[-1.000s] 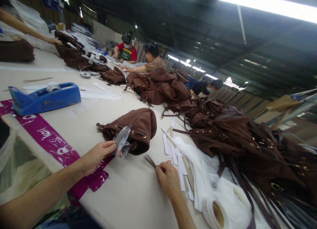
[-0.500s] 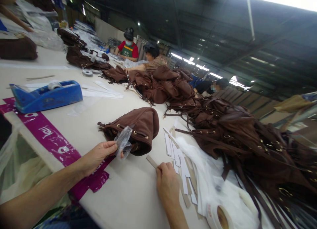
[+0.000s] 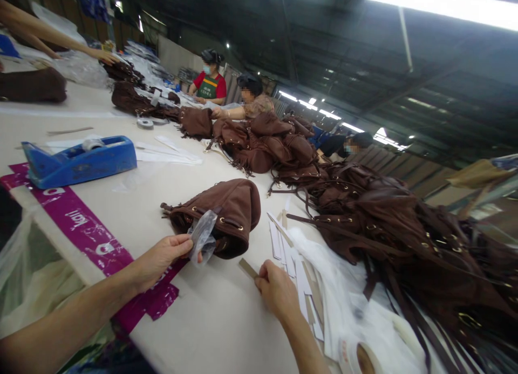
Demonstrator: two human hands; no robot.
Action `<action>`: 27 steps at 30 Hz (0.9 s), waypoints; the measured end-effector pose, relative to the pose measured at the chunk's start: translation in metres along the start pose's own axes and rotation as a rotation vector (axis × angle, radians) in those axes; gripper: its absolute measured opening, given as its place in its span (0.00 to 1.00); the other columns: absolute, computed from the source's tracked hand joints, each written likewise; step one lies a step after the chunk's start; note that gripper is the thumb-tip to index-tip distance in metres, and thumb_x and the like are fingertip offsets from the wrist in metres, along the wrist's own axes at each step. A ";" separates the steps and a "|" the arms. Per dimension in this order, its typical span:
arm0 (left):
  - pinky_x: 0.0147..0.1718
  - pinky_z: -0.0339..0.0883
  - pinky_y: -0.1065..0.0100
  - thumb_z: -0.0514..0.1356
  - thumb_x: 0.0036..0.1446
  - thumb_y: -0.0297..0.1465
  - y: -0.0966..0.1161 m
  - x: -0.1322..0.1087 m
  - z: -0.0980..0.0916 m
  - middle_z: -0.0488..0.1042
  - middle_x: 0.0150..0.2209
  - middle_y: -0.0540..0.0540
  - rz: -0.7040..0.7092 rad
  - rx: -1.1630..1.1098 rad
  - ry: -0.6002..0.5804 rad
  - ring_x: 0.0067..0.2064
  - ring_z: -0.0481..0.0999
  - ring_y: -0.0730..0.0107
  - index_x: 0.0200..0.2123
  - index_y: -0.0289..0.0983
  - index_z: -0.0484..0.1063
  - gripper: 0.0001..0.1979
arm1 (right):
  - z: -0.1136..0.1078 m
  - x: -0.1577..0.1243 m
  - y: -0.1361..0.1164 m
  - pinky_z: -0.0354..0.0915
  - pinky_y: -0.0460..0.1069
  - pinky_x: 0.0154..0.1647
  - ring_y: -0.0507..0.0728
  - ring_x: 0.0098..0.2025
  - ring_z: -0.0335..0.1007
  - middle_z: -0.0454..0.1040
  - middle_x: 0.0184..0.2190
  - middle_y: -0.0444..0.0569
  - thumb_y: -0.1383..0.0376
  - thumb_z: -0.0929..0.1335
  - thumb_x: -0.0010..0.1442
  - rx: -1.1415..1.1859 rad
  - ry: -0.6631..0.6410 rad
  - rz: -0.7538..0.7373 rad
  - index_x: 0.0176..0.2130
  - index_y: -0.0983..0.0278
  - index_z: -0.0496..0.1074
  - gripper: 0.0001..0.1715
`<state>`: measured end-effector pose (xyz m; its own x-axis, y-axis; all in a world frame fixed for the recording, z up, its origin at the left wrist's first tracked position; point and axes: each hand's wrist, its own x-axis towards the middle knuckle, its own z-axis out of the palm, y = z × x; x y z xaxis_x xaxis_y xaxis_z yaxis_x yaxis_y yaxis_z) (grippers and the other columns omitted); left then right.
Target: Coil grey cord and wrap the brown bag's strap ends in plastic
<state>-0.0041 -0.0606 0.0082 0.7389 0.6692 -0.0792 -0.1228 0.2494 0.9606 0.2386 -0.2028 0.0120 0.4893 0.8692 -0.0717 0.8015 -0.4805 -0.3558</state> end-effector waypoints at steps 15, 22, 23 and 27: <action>0.42 0.60 0.67 0.59 0.53 0.47 0.007 -0.001 0.001 0.76 0.30 0.45 0.000 0.028 -0.006 0.38 0.71 0.62 0.26 0.35 0.76 0.20 | 0.009 -0.007 0.022 0.55 0.47 0.27 0.54 0.28 0.68 0.72 0.27 0.46 0.72 0.60 0.61 -0.452 0.285 -0.213 0.30 0.61 0.71 0.14; 0.43 0.58 0.68 0.57 0.55 0.47 0.001 -0.001 -0.003 0.76 0.31 0.45 0.008 0.020 -0.031 0.38 0.70 0.63 0.26 0.35 0.76 0.21 | 0.035 -0.009 0.040 0.61 0.47 0.30 0.57 0.33 0.70 0.73 0.33 0.48 0.77 0.60 0.59 -0.570 0.400 -0.395 0.49 0.58 0.71 0.23; 0.43 0.58 0.68 0.57 0.55 0.48 0.001 -0.001 -0.004 0.76 0.32 0.45 0.014 0.023 -0.030 0.38 0.70 0.63 0.26 0.35 0.76 0.21 | 0.038 -0.010 0.043 0.63 0.48 0.32 0.57 0.35 0.70 0.74 0.35 0.49 0.77 0.60 0.59 -0.532 0.440 -0.419 0.50 0.58 0.70 0.24; 0.44 0.58 0.68 0.58 0.54 0.48 -0.001 0.000 -0.004 0.76 0.31 0.46 0.006 0.017 -0.033 0.38 0.70 0.63 0.25 0.35 0.76 0.22 | 0.047 -0.010 0.054 0.67 0.50 0.40 0.58 0.40 0.72 0.74 0.39 0.51 0.74 0.59 0.62 -0.306 0.512 -0.468 0.52 0.58 0.70 0.24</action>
<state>-0.0070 -0.0581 0.0064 0.7597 0.6471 -0.0646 -0.1164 0.2331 0.9655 0.2611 -0.2322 -0.0504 0.1135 0.8637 0.4910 0.9879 -0.1508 0.0368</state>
